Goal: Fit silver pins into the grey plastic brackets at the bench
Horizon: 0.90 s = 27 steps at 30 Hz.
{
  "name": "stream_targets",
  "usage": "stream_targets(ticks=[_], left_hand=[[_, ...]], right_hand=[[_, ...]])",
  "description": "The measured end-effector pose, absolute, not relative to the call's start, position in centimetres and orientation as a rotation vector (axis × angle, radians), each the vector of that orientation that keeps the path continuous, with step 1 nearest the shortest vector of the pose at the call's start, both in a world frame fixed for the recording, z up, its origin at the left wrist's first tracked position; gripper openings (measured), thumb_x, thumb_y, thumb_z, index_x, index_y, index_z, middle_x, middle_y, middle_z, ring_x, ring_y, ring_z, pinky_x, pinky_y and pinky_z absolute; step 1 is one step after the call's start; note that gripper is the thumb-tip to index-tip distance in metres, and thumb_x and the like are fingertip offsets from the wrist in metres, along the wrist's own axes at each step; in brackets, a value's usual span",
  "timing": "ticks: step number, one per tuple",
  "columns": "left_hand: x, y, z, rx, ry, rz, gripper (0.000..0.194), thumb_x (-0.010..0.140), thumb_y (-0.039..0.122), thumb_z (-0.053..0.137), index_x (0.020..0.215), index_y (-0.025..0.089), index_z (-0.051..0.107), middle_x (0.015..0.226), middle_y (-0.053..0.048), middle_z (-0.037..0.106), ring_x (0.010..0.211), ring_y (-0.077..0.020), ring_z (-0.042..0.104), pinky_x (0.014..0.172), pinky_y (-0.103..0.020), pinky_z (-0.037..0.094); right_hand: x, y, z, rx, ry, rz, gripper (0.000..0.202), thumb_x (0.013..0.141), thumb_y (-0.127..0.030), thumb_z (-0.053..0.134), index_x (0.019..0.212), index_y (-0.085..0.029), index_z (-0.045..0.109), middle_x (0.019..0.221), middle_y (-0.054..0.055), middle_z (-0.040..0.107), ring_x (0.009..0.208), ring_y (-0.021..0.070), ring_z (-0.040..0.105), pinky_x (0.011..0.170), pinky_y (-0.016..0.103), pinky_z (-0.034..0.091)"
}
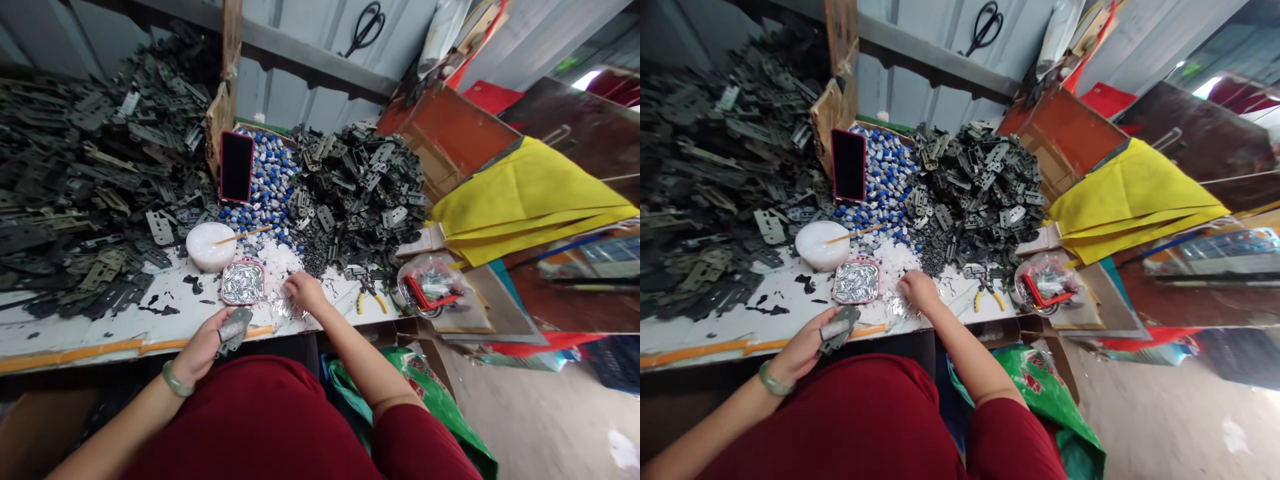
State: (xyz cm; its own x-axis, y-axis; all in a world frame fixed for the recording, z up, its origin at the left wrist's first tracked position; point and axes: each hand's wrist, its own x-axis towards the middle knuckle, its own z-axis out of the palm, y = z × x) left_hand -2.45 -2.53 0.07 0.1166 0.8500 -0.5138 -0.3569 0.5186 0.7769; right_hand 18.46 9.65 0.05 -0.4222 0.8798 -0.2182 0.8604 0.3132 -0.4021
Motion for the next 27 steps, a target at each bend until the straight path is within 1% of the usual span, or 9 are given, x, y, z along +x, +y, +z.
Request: stream_targets(ticks=[2, 4, 9, 13, 15, 18, 22, 25, 27], left_hand=[[-2.6, -2.3, 0.0, 0.477, 1.101, 0.954, 0.040, 0.063, 0.038, 0.077, 0.093, 0.014, 0.064, 0.079, -0.004, 0.066, 0.064, -0.0127, 0.056, 0.059, -0.023, 0.043], [-2.7, -2.2, 0.1, 0.475, 1.085, 0.960, 0.041, 0.062, 0.037, 0.079, 0.093, 0.014, 0.065, 0.079, -0.004, 0.065, 0.064, -0.0123, 0.055, 0.059, -0.023, 0.042], [-2.4, -2.1, 0.3, 0.504, 1.092, 0.966, 0.040, 0.061, 0.036, 0.080, 0.091, 0.014, 0.065, 0.075, -0.002, 0.065, 0.063, -0.0118, 0.055, 0.060, -0.023, 0.042], [-2.1, -1.9, 0.1, 0.512, 1.120, 0.951, 0.039, 0.060, 0.034, 0.081, 0.090, 0.014, 0.066, 0.078, -0.003, 0.067, 0.066, -0.0132, 0.058, 0.063, -0.023, 0.043], [-2.1, -1.8, 0.1, 0.513, 1.130, 0.949, 0.040, 0.059, 0.032, 0.081, 0.091, 0.014, 0.066, 0.082, -0.004, 0.068, 0.071, -0.0152, 0.060, 0.067, -0.024, 0.044], [-2.0, -1.6, 0.2, 0.508, 1.113, 0.974, 0.041, 0.059, 0.032, 0.080, 0.094, 0.014, 0.066, 0.088, -0.007, 0.070, 0.077, -0.0174, 0.062, 0.068, -0.025, 0.045], [-1.9, -1.3, 0.5, 0.578, 1.113, 1.008, 0.041, 0.059, 0.030, 0.079, 0.094, 0.014, 0.064, 0.088, -0.006, 0.069, 0.075, -0.0175, 0.061, 0.066, -0.025, 0.044], [-1.9, -1.4, 0.5, 0.719, 1.204, 1.023, 0.037, 0.060, 0.024, 0.077, 0.092, 0.016, 0.061, 0.085, -0.004, 0.069, 0.076, -0.0180, 0.061, 0.068, -0.026, 0.045], [-2.1, -1.5, 0.3, 0.827, 1.267, 1.026, 0.032, 0.063, 0.020, 0.073, 0.092, 0.016, 0.060, 0.083, -0.003, 0.068, 0.077, -0.0179, 0.060, 0.069, -0.026, 0.045]], right_hand=[[19.5, 10.7, -0.2, -1.721, -2.650, 0.451, 0.016, 0.090, -0.022, 0.051, 0.090, -0.017, 0.066, 0.095, 0.009, 0.063, 0.092, 0.0182, 0.055, 0.076, 0.025, 0.039], [19.9, 11.0, -0.7, -1.699, -2.780, 0.331, 0.018, 0.091, -0.020, 0.049, 0.095, -0.016, 0.066, 0.099, 0.010, 0.063, 0.097, 0.0193, 0.055, 0.078, 0.026, 0.039], [20.1, 10.5, -1.2, -1.680, -2.861, 0.243, 0.020, 0.091, -0.024, 0.048, 0.096, -0.017, 0.066, 0.099, 0.011, 0.063, 0.098, 0.0209, 0.054, 0.077, 0.027, 0.041], [20.3, 10.3, -1.2, -1.656, -2.834, 0.264, 0.018, 0.088, -0.019, 0.049, 0.089, -0.015, 0.066, 0.093, 0.012, 0.064, 0.093, 0.0210, 0.056, 0.077, 0.028, 0.040], [19.9, 10.0, -1.2, -1.654, -2.718, 0.354, 0.017, 0.085, -0.017, 0.050, 0.087, -0.015, 0.067, 0.089, 0.011, 0.065, 0.089, 0.0197, 0.057, 0.077, 0.027, 0.041], [18.5, 8.9, -1.1, -1.540, -2.438, 0.602, 0.017, 0.083, -0.016, 0.052, 0.091, -0.017, 0.067, 0.086, 0.007, 0.065, 0.081, 0.0166, 0.058, 0.074, 0.026, 0.043], [15.9, 6.8, -0.3, -1.275, -2.216, 0.935, 0.014, 0.080, -0.021, 0.056, 0.087, -0.020, 0.068, 0.080, 0.003, 0.066, 0.074, 0.0147, 0.059, 0.073, 0.026, 0.045], [14.5, 5.8, 0.6, -1.224, -2.016, 1.175, 0.014, 0.083, -0.029, 0.056, 0.083, -0.019, 0.066, 0.076, 0.002, 0.066, 0.068, 0.0138, 0.059, 0.069, 0.026, 0.046], [13.9, 5.4, 1.1, -1.140, -1.957, 1.281, 0.017, 0.086, -0.032, 0.053, 0.084, -0.020, 0.064, 0.078, 0.003, 0.066, 0.072, 0.0144, 0.060, 0.071, 0.027, 0.047]])
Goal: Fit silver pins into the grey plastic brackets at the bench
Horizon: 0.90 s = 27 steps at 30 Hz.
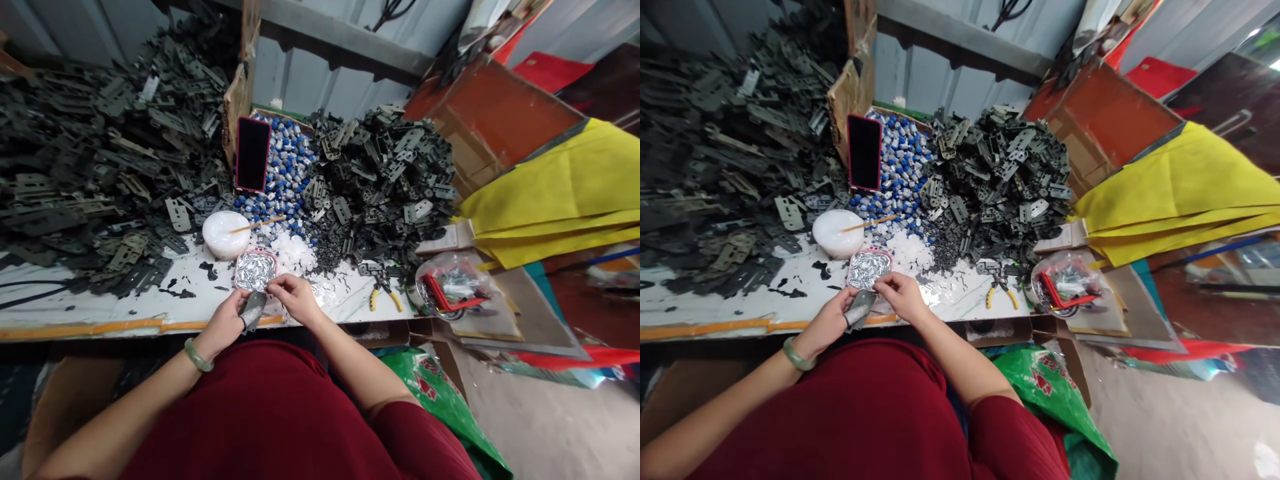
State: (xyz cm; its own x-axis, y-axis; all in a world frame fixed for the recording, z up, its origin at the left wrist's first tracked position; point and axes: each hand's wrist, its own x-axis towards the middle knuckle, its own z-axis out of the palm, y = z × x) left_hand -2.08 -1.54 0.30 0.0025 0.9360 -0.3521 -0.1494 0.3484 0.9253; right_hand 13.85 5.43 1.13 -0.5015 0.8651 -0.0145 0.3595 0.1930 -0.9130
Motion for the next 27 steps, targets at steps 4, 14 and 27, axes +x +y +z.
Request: stream_targets(ticks=[4, 14, 27], left_hand=[[-2.5, -1.8, -0.2, 0.956, 1.337, 0.997, 0.026, 0.065, 0.017, 0.066, 0.091, 0.017, 0.060, 0.079, -0.002, 0.066, 0.074, -0.0177, 0.059, 0.068, -0.027, 0.044], [-2.2, -1.8, 0.5, 0.563, 1.123, 0.957, 0.037, 0.066, 0.034, 0.070, 0.098, 0.016, 0.067, 0.088, -0.005, 0.070, 0.081, -0.0202, 0.060, 0.071, -0.028, 0.045], [-2.2, -2.0, -0.2, 0.720, 1.208, 0.949, 0.034, 0.073, 0.047, 0.063, 0.087, 0.016, 0.066, 0.074, -0.004, 0.066, 0.064, -0.0167, 0.055, 0.060, -0.027, 0.043]], right_hand=[[12.7, 4.5, 1.2, -0.995, -2.196, 0.990, 0.014, 0.087, -0.028, 0.054, 0.079, -0.020, 0.062, 0.090, 0.008, 0.064, 0.093, 0.0196, 0.056, 0.087, 0.036, 0.044], [15.4, 6.5, -1.7, -1.345, -1.983, 1.334, 0.022, 0.087, -0.040, 0.054, 0.083, -0.019, 0.058, 0.073, 0.000, 0.061, 0.070, 0.0130, 0.056, 0.068, 0.025, 0.044], [19.6, 10.2, -0.9, -1.843, -2.610, 0.383, 0.022, 0.089, -0.015, 0.046, 0.097, -0.014, 0.066, 0.101, 0.014, 0.064, 0.098, 0.0226, 0.057, 0.083, 0.030, 0.043]])
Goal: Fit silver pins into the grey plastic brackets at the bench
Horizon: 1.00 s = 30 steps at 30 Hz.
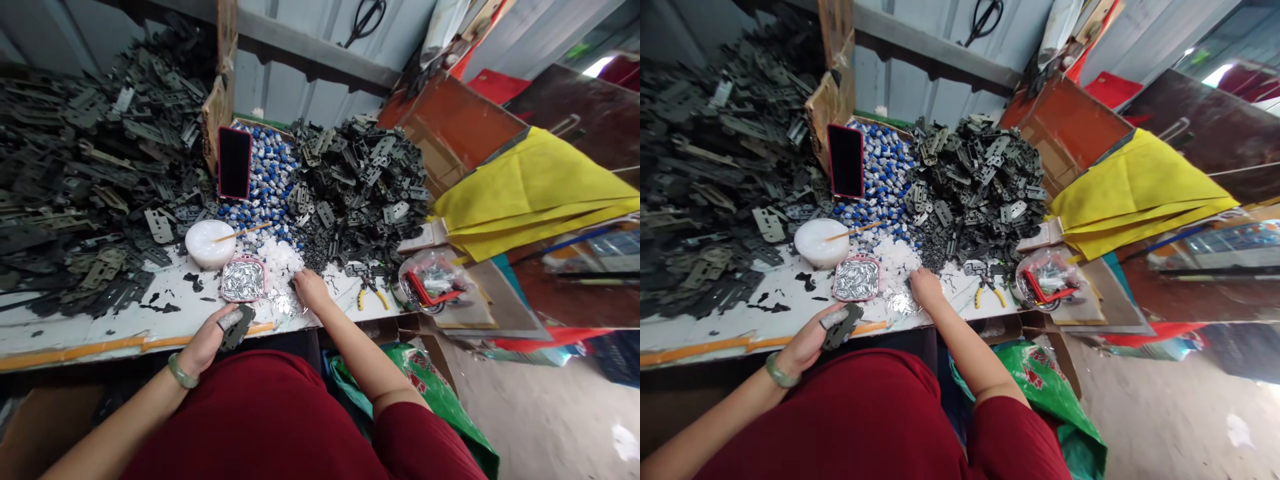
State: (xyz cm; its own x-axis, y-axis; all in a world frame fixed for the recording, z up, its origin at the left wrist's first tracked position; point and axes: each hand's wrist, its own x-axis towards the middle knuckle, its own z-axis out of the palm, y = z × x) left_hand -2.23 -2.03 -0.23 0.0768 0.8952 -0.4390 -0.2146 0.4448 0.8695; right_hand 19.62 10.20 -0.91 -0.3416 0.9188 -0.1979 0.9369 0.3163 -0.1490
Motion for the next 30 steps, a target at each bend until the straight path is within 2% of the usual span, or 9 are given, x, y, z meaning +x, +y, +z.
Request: stream_targets(ticks=[2, 4, 7, 9, 12, 18, 25, 27, 30], left_hand=[[-2.5, -2.1, -0.1, 1.099, 1.316, 0.944, 0.026, 0.079, 0.042, 0.057, 0.085, 0.018, 0.066, 0.075, -0.004, 0.065, 0.068, -0.0184, 0.055, 0.064, -0.029, 0.042], [-2.9, -2.2, 0.1, 1.621, 1.442, 0.922, 0.018, 0.082, 0.033, 0.054, 0.084, 0.020, 0.066, 0.077, -0.006, 0.063, 0.072, -0.0205, 0.055, 0.067, -0.032, 0.040], [-3.4, -2.2, 0.4, 2.316, 1.513, 0.819, 0.016, 0.081, 0.025, 0.051, 0.084, 0.019, 0.066, 0.073, -0.007, 0.059, 0.070, -0.0222, 0.051, 0.064, -0.034, 0.035], [-3.8, -2.2, 0.6, 2.565, 1.500, 0.757, 0.016, 0.080, 0.025, 0.051, 0.082, 0.018, 0.064, 0.069, -0.006, 0.057, 0.067, -0.0222, 0.049, 0.061, -0.035, 0.032], [-4.3, -2.1, 0.9, 2.677, 1.508, 0.751, 0.014, 0.080, 0.026, 0.051, 0.077, 0.017, 0.061, 0.067, -0.007, 0.056, 0.066, -0.0221, 0.047, 0.060, -0.036, 0.031], [-4.8, -2.0, 1.2, 2.767, 1.390, 0.772, 0.010, 0.076, 0.015, 0.049, 0.071, 0.017, 0.058, 0.064, -0.006, 0.054, 0.063, -0.0207, 0.045, 0.059, -0.036, 0.030], [-5.1, -1.8, 1.8, 2.603, 1.241, 0.926, 0.011, 0.079, 0.028, 0.054, 0.077, 0.017, 0.057, 0.066, -0.004, 0.056, 0.064, -0.0186, 0.046, 0.058, -0.033, 0.033], [-5.2, -1.8, 1.8, 2.561, 1.224, 0.912, 0.011, 0.080, 0.028, 0.054, 0.077, 0.018, 0.056, 0.067, -0.003, 0.056, 0.064, -0.0181, 0.047, 0.059, -0.032, 0.033], [-5.3, -1.8, 1.6, 2.644, 1.270, 0.792, 0.010, 0.081, 0.024, 0.051, 0.076, 0.018, 0.056, 0.067, -0.004, 0.056, 0.065, -0.0194, 0.048, 0.059, -0.034, 0.032]], right_hand=[[19.0, 9.8, -0.7, 1.878, 2.530, -0.709, 0.021, 0.086, -0.015, 0.049, 0.096, -0.016, 0.067, 0.097, 0.010, 0.067, 0.092, 0.0194, 0.059, 0.082, 0.029, 0.044], [17.9, 9.1, -0.3, 1.898, 2.498, -1.290, 0.018, 0.084, -0.020, 0.052, 0.092, -0.016, 0.068, 0.087, 0.005, 0.068, 0.079, 0.0157, 0.060, 0.075, 0.027, 0.046], [15.9, 7.7, 0.4, 1.664, 2.225, -2.131, 0.022, 0.078, -0.036, 0.061, 0.082, -0.014, 0.066, 0.072, 0.001, 0.065, 0.063, 0.0115, 0.056, 0.063, 0.024, 0.045], [14.7, 6.7, 0.8, 1.492, 2.067, -2.382, 0.029, 0.071, -0.042, 0.068, 0.077, -0.014, 0.066, 0.068, 0.000, 0.063, 0.061, 0.0097, 0.053, 0.062, 0.023, 0.044], [13.6, 5.7, 1.1, 1.355, 2.011, -2.428, 0.034, 0.062, -0.045, 0.074, 0.069, -0.014, 0.064, 0.063, -0.003, 0.059, 0.059, 0.0083, 0.050, 0.061, 0.023, 0.042], [13.5, 5.2, 0.9, 1.363, 1.930, -2.426, 0.040, 0.063, -0.052, 0.073, 0.068, -0.015, 0.060, 0.060, -0.004, 0.057, 0.057, 0.0084, 0.050, 0.058, 0.023, 0.042], [13.9, 4.9, 1.4, 1.216, 1.623, -2.610, 0.049, 0.057, -0.057, 0.077, 0.074, -0.015, 0.059, 0.066, -0.003, 0.057, 0.059, 0.0077, 0.051, 0.060, 0.023, 0.044], [13.9, 4.7, 1.5, 1.205, 1.644, -2.592, 0.048, 0.058, -0.057, 0.076, 0.075, -0.015, 0.060, 0.069, -0.003, 0.057, 0.063, 0.0088, 0.052, 0.063, 0.024, 0.044], [13.7, 4.4, 1.3, 1.305, 1.995, -2.370, 0.046, 0.065, -0.058, 0.071, 0.072, -0.015, 0.059, 0.069, -0.002, 0.056, 0.066, 0.0097, 0.049, 0.066, 0.025, 0.042]])
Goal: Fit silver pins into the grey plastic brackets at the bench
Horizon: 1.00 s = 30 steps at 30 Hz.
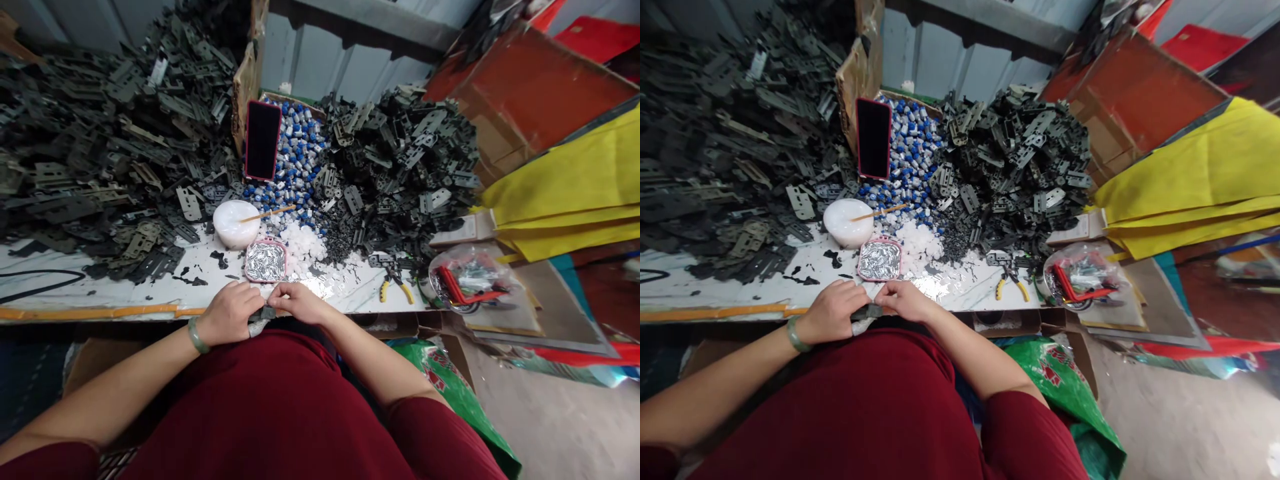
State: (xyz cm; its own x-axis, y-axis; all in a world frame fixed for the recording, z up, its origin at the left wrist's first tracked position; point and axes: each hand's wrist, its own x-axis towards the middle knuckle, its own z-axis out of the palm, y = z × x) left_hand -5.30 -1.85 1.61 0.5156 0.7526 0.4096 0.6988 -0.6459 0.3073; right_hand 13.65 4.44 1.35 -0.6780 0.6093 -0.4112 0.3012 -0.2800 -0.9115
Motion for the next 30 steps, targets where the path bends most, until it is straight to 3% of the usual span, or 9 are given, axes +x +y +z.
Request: stream_targets(ticks=[5, 10, 13, 18, 22, 27, 30], left_hand=[[-5.4, -2.0, 1.4, 2.681, 1.269, 0.753, 0.017, 0.081, 0.030, 0.048, 0.087, 0.015, 0.056, 0.072, -0.006, 0.056, 0.067, -0.0215, 0.049, 0.060, -0.035, 0.035], [-5.3, -2.3, 2.1, 2.684, 1.166, 0.857, 0.012, 0.083, 0.027, 0.048, 0.085, 0.016, 0.053, 0.070, -0.005, 0.056, 0.063, -0.0200, 0.049, 0.057, -0.034, 0.034], [-5.3, -2.5, 2.6, 2.653, 1.142, 0.899, 0.011, 0.084, 0.028, 0.048, 0.081, 0.018, 0.051, 0.068, -0.004, 0.055, 0.062, -0.0194, 0.049, 0.056, -0.033, 0.034], [-5.2, -2.7, 2.8, 2.320, 1.259, 1.152, 0.009, 0.084, 0.028, 0.047, 0.089, 0.020, 0.050, 0.073, -0.003, 0.059, 0.065, -0.0186, 0.054, 0.059, -0.032, 0.040], [-4.5, -3.2, 2.3, 1.855, 1.411, 1.398, 0.022, 0.081, 0.025, 0.046, 0.103, 0.020, 0.047, 0.084, -0.003, 0.062, 0.071, -0.0182, 0.057, 0.063, -0.031, 0.045], [-3.1, -2.4, 1.5, 1.168, 1.442, 1.417, 0.016, 0.080, 0.030, 0.052, 0.092, 0.020, 0.054, 0.083, -0.002, 0.061, 0.080, -0.0175, 0.056, 0.077, -0.031, 0.046], [-2.9, -1.1, 1.2, 0.581, 1.276, 1.389, 0.015, 0.079, 0.034, 0.055, 0.080, 0.019, 0.057, 0.072, 0.000, 0.059, 0.070, -0.0151, 0.056, 0.066, -0.027, 0.047]], right_hand=[[13.9, 4.4, 2.0, -0.902, -2.032, 1.904, 0.056, 0.076, -0.072, 0.050, 0.080, -0.016, 0.052, 0.072, -0.001, 0.053, 0.065, 0.0111, 0.047, 0.063, 0.026, 0.042], [14.1, 4.3, 4.1, -0.479, -2.676, 0.948, 0.057, 0.081, -0.072, 0.041, 0.087, -0.016, 0.049, 0.088, 0.009, 0.054, 0.081, 0.0193, 0.047, 0.076, 0.036, 0.042], [13.8, 4.5, 4.6, -0.328, -2.797, 0.648, 0.052, 0.088, -0.066, 0.030, 0.083, -0.017, 0.048, 0.082, 0.009, 0.053, 0.078, 0.0202, 0.045, 0.074, 0.035, 0.041], [12.6, 4.9, 3.9, -0.429, -2.633, 0.814, 0.060, 0.085, -0.073, 0.025, 0.087, -0.017, 0.048, 0.081, 0.008, 0.055, 0.074, 0.0188, 0.048, 0.069, 0.032, 0.042], [11.1, 3.9, 3.0, -0.596, -2.507, 0.990, 0.054, 0.088, -0.067, 0.028, 0.079, -0.019, 0.050, 0.076, 0.006, 0.056, 0.072, 0.0176, 0.050, 0.070, 0.030, 0.042], [10.0, 3.3, 1.8, -0.883, -2.327, 1.300, 0.053, 0.090, -0.062, 0.028, 0.066, -0.019, 0.048, 0.065, 0.002, 0.052, 0.062, 0.0130, 0.048, 0.061, 0.025, 0.040], [10.1, 4.5, 1.4, -1.018, -2.316, 1.430, 0.058, 0.093, -0.061, 0.022, 0.065, -0.018, 0.049, 0.061, 0.001, 0.051, 0.060, 0.0120, 0.048, 0.060, 0.025, 0.040]])
